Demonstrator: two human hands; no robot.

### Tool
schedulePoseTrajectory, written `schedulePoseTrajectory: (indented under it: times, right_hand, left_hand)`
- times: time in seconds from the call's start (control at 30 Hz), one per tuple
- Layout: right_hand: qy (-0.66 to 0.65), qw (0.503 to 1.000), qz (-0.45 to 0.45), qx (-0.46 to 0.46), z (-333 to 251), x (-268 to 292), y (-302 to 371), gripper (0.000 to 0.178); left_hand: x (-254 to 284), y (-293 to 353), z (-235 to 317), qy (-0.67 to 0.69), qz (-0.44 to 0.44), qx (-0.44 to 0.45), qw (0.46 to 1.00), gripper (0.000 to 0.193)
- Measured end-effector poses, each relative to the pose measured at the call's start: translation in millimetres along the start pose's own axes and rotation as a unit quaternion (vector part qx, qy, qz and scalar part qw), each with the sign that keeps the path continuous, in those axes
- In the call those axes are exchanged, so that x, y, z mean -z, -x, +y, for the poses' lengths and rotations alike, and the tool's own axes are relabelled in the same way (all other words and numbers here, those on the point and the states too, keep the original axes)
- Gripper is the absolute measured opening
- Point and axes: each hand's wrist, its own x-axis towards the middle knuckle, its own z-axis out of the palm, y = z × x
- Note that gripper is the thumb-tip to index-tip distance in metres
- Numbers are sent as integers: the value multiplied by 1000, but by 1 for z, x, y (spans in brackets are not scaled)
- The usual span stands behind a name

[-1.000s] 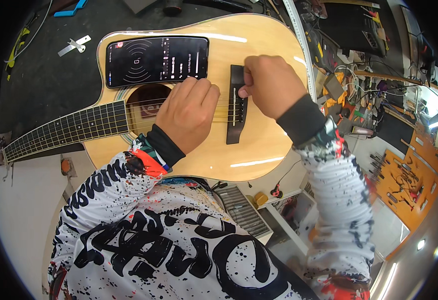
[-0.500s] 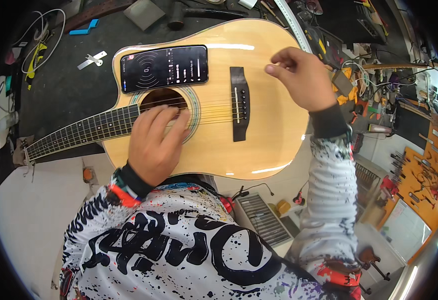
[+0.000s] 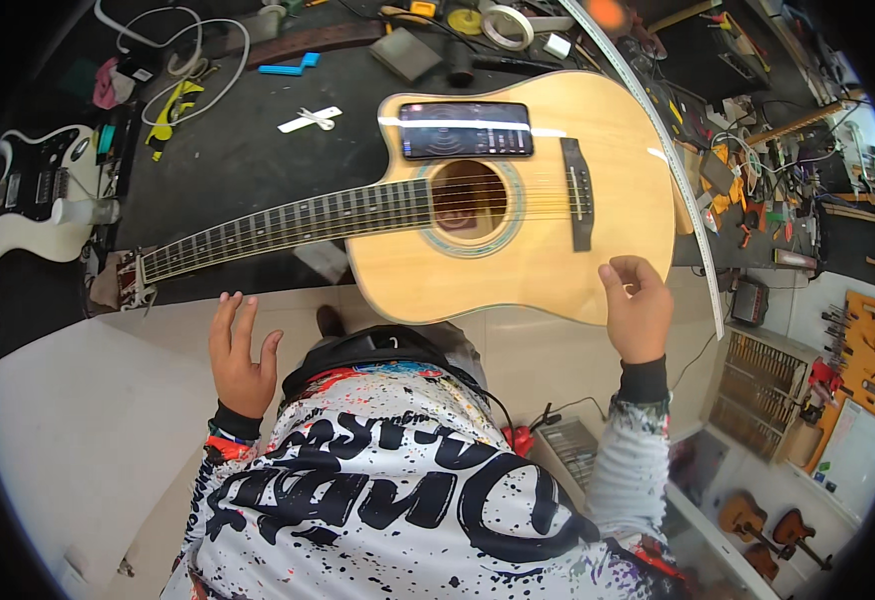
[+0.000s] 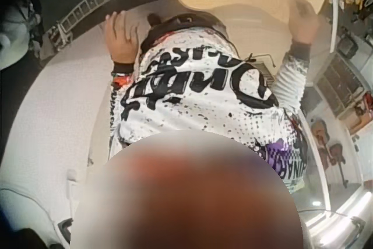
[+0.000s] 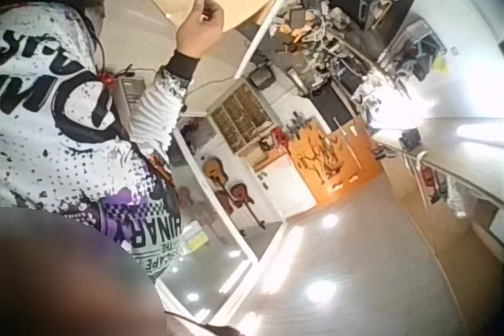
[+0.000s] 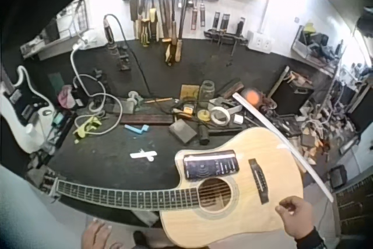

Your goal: The person tunes an acoustic guitar using a smartphone tuner app placed on the guitar's body. They pluck individual strings and adjust the tuning pegs on the headstock to match the notes displayed on the phone. The person also briefly uses a brush to clean the guitar's surface.

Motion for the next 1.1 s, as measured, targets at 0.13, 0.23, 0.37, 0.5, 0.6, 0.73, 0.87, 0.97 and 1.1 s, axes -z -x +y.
schedulePoseTrajectory:
  times: [0.13, 0.23, 0.37, 0.5, 0.6, 0.73, 0.87, 0.97, 1.1]
  right_hand:
    - [-4, 999, 28, 37, -46, -37, 64, 24]
    - [7, 996, 32, 78, -85, -76, 116, 25]
    - [-3, 986, -23, 162, -126, -139, 197, 26]
    - [-9, 985, -158, 76, -79, -225, 253, 38]
    - [-114, 924, -287, -226, 67, -296, 293, 57]
    - [-315, 770, -348, -432, 37, -288, 318, 61]
    - [-444, 676, -393, -439, -55, -254, 310, 66]
    - [-450, 677, -416, -408, -108, -217, 302, 69]
    - [-362, 802, -400, -255, -97, -181, 263, 70]
  left_hand:
    - [28, 30, -63, -1, 11, -14, 1000, 55]
    - [49, 56, -104, 3, 2, -19, 1000, 57]
    - [60, 98, -151, 43, -13, -27, 999, 56]
    - [29, 165, -211, 192, -89, 65, 975, 46]
    - [1, 209, -251, 244, -192, 219, 925, 44]
    - [-36, 295, -307, 198, -237, 271, 912, 47]
    - [-30, 306, -321, 185, -261, 321, 891, 48]
    - [-26, 288, -331, 187, -231, 322, 899, 48]
    - [-28, 266, -340, 194, -146, 303, 922, 49]
